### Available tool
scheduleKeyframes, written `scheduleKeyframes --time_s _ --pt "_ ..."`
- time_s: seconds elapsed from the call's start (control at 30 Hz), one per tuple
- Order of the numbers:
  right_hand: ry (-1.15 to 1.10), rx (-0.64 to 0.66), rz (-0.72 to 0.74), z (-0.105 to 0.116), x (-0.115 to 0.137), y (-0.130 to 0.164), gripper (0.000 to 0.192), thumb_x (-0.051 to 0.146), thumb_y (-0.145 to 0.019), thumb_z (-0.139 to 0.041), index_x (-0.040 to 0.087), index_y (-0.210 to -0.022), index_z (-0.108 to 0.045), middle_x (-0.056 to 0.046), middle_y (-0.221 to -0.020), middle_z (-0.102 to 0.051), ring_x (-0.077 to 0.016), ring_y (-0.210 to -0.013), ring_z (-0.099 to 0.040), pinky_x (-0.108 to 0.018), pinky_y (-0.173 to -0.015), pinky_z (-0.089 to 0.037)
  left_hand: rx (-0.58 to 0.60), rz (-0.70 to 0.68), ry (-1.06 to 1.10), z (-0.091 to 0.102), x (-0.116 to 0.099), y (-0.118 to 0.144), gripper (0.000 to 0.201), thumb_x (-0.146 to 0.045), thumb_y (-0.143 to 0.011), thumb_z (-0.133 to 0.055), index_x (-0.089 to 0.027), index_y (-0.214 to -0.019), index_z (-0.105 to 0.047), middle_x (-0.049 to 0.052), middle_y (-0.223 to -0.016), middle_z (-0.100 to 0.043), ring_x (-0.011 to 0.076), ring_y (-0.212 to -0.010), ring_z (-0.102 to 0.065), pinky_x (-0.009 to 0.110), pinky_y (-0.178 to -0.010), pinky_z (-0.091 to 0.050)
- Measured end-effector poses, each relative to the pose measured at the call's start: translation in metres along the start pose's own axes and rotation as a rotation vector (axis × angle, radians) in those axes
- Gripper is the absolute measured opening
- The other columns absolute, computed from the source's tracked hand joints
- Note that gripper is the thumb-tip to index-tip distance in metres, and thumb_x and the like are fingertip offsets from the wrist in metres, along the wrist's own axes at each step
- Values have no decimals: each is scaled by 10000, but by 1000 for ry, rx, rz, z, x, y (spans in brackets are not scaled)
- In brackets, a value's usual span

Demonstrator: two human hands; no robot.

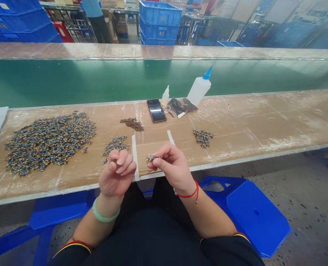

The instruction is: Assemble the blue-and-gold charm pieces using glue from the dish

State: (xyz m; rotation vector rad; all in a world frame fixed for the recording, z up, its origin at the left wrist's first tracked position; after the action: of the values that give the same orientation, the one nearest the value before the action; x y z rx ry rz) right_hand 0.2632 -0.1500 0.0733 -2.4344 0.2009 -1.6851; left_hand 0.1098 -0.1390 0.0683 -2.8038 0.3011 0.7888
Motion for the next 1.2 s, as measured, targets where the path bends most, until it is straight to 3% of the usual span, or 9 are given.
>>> scheduleKeyframes --time_s 0.17,0.3,0.43,0.57,0.77,1.2 --pt "73 -14 -56 17 -2 4 333 478 -752 -943 228 -814 -732 14 -680 -761 -140 -567 -735 -239 -529 -622 40 -24 8 18 3 4 145 -318 -795 -914 -277 -862 -793 -45 -676 -537 52 -511 -303 182 -496 -320" --pt "290 -10 -66 38 6 9 219 433 -849 -878 253 -938 -791 -21 -800 -809 -175 -687 -789 -276 -625 -654 39 -51 -91 37 13 17 117 -279 -832 -876 -261 -899 -783 -27 -722 -600 58 -541 -396 193 -532 -364" --pt "762 130 144 42 30 8 38 280 -941 -776 272 -950 -812 -43 -895 -821 -201 -805 -783 -335 -738 -646 -54 -76 -179 54 26 32 120 -248 -821 -883 -238 -890 -785 -8 -734 -657 68 -564 -489 196 -548 -406" --pt "1064 346 307 35 33 3 163 149 -982 -664 253 -962 -787 -38 -844 -792 -183 -774 -740 -313 -718 -607 -155 -119 -254 65 31 38 148 -269 -788 -916 -222 -852 -790 1 -730 -693 76 -570 -546 193 -545 -450" --pt "1201 523 327 30 23 3 169 121 -1017 -599 212 -1007 -741 -47 -818 -748 -172 -752 -679 -298 -677 -554 -87 -129 -398 60 31 43 149 -297 -815 -898 -208 -858 -786 21 -727 -703 108 -644 -624 192 -567 -490" --pt "1244 607 277 24 22 1 191 88 -1024 -556 212 -1019 -702 -54 -837 -729 -192 -768 -624 -335 -685 -514 -20 -132 -345 47 34 51 87 -217 -884 -834 -240 -960 -797 26 -804 -740 113 -730 -674 190 -637 -532"
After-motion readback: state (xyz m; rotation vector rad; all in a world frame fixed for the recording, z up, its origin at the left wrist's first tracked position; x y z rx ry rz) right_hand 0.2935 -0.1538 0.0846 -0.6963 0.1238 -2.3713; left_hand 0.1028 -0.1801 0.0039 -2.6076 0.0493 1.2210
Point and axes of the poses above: each hand's wrist, its own y-axis away from the middle knuckle, its own z-axis out of the back of the hand, x = y × z, the point moved 5 cm from there along -y, towards the middle knuckle
